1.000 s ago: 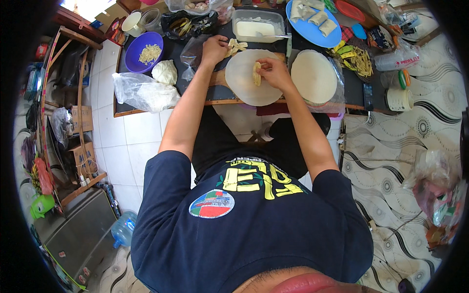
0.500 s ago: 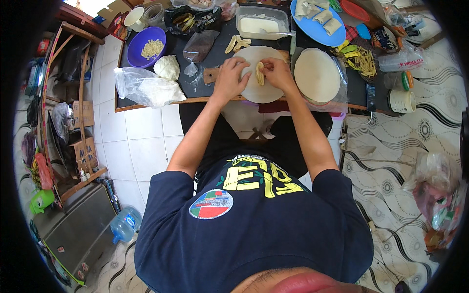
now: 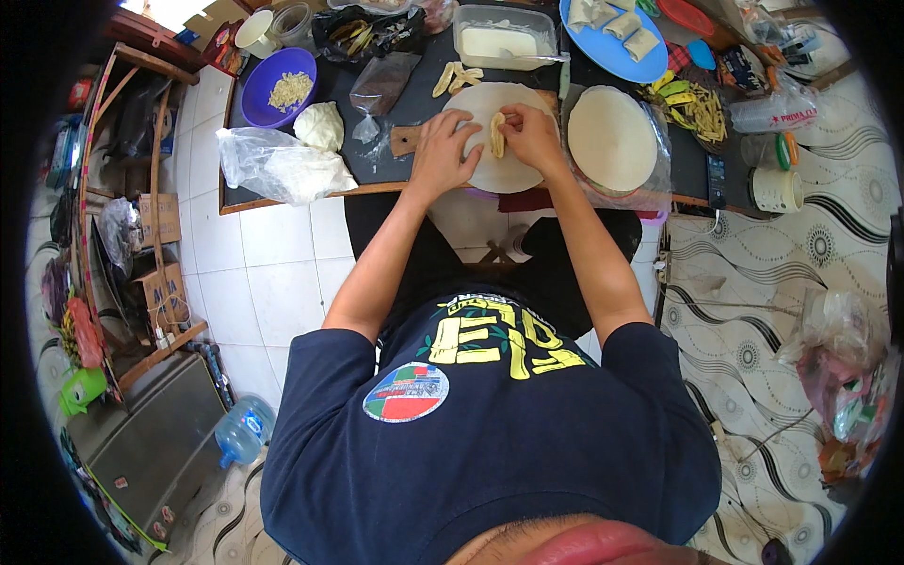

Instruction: The person prepares food by placing fillings onto round wrappers, folding them into rectangular packets, and arranging them on a plate. They handle sliced bananas, a dark crumbly filling, and a white creamy substance, using a spoon to spread the cream and their hands to fold the wrappers.

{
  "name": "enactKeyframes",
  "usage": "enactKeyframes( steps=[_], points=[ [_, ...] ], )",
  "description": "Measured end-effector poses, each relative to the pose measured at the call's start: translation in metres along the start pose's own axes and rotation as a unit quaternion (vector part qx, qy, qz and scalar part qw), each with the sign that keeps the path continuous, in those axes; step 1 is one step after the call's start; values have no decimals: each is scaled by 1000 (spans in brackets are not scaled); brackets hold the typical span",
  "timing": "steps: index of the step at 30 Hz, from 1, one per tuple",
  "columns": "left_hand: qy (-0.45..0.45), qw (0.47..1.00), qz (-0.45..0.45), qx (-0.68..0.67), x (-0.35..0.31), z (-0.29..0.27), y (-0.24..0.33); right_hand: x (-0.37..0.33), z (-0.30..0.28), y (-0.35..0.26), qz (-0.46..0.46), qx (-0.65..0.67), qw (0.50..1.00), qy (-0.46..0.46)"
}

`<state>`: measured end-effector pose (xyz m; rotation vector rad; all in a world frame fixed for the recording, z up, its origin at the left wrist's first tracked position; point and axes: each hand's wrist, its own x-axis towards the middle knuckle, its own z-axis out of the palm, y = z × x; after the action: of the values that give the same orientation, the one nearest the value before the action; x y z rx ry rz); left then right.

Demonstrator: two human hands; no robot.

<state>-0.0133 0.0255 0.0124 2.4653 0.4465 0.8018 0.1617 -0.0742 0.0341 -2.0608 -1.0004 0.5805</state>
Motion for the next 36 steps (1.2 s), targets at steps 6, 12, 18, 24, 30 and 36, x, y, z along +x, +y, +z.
enactKeyframes(
  steps=[6, 12, 18, 24, 30, 36],
  points=[
    [-11, 1000, -5, 12, -1, -2, 3, -4, -2, -7, -38, -36, 998, 23],
    [-12, 1000, 1, 17, -1, -1, 3, -1, 0, -4, -45, -39, 998, 33],
    [-14, 1000, 2, 22, -1, -2, 4, -3, 0, -8, -25, -11, 999, 44],
    [-26, 999, 19, 30, 0, -5, 7, -1, 2, 0, -106, -52, 991, 67],
    [-51, 997, 47, 47, 0, -7, 8, 0, 0, 2, -131, -75, 987, 57],
    [-56, 995, 53, 59, 1, -6, 9, 1, -2, 4, -99, -60, 992, 54]
  ],
)
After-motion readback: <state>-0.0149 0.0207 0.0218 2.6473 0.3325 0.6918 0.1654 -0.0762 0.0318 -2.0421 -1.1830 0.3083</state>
